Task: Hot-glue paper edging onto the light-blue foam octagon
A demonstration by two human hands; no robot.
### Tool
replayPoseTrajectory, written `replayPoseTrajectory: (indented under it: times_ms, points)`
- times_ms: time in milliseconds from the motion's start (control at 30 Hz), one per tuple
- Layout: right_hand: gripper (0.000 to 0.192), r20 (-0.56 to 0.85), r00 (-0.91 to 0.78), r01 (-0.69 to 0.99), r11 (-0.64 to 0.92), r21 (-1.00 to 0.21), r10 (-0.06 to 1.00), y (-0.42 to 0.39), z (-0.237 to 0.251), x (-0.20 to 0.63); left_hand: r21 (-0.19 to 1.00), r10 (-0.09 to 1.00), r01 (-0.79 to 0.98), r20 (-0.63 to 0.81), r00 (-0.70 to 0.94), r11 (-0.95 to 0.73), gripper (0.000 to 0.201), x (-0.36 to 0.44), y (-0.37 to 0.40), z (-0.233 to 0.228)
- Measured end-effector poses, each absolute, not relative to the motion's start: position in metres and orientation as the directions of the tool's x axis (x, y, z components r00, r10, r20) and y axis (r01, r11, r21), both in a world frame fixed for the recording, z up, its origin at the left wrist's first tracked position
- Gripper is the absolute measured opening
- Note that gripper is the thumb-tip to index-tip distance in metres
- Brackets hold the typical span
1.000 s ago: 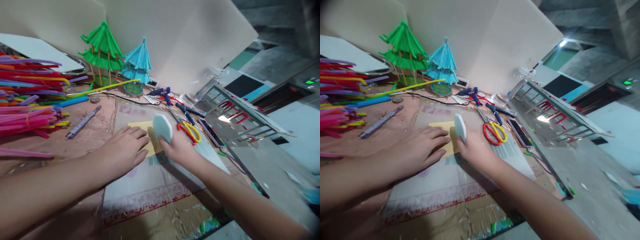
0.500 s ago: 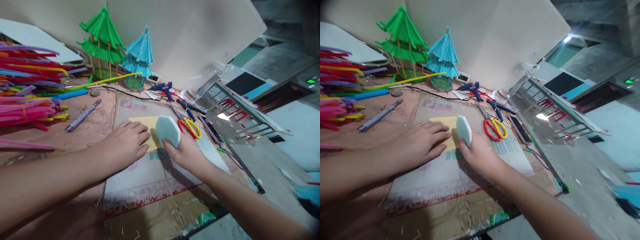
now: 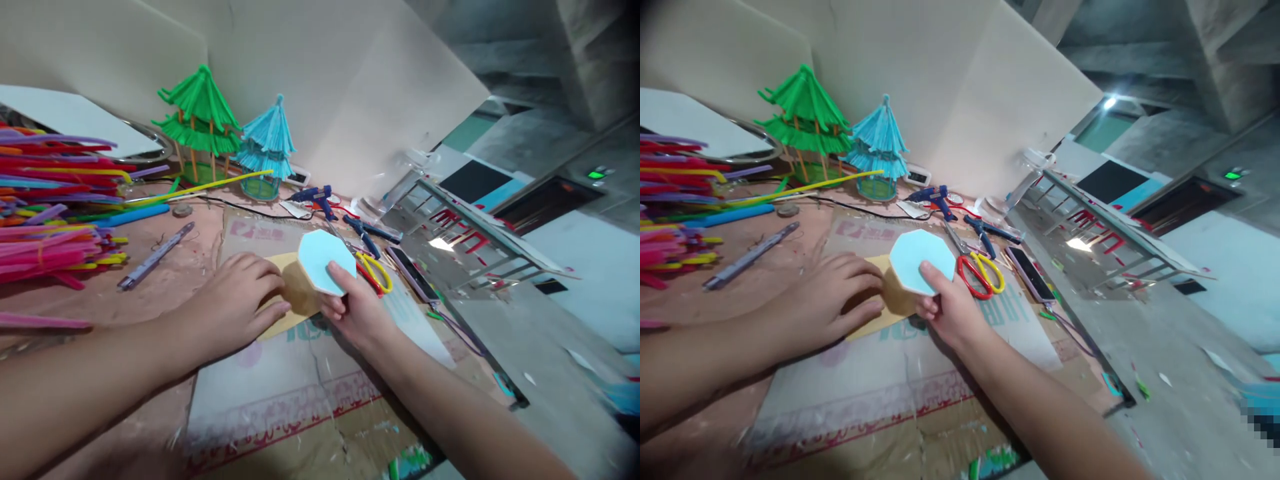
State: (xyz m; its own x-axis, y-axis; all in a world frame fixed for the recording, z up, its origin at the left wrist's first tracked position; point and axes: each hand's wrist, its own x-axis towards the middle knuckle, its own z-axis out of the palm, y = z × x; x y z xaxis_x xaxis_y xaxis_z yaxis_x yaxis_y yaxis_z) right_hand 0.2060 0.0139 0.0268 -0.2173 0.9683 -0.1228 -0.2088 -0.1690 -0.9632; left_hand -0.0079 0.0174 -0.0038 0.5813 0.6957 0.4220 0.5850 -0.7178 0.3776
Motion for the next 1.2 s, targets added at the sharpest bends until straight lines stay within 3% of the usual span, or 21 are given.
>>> replayPoseTrajectory:
  times_ms: [267,733,867,967,1067,1200]
  points:
    - [0.031,-0.078,-0.29,-0.225,-0.147,-0.963,0.954,0.002,0.016,0.197,0.6,0.723,0.412,0.496,0.481,-0.685,0.026,-0.01,0.018,0.009]
    - [0.039,-0.036,-0.295,-0.131,-0.078,-0.988,0.955,0.0,0.009,0.205,0.751,0.828,0.377,0.399,0.393,-0.542,0.028,-0.009,0.013,0.015]
    - [0.041,0.035,-0.199,-0.073,0.021,-0.997,0.979,0.003,0.012,0.216,0.738,0.831,0.4,0.404,0.383,-0.543,0.028,-0.01,0.013,0.015]
    - [0.036,-0.023,-0.24,0.019,-0.019,-1.0,0.971,0.004,0.015,0.218,0.722,0.816,0.402,0.411,0.405,-0.563,0.03,-0.011,0.014,0.013]
    - [0.035,-0.037,-0.158,0.078,-0.025,-0.997,0.987,0.004,0.019,0.216,0.715,0.83,0.436,0.395,0.394,-0.547,0.034,-0.011,0.016,0.01]
    - [0.026,0.13,-0.014,0.287,0.128,-0.949,0.991,0.007,0.023,0.217,0.571,0.8,0.561,0.39,0.457,-0.599,0.019,-0.01,0.015,0.004]
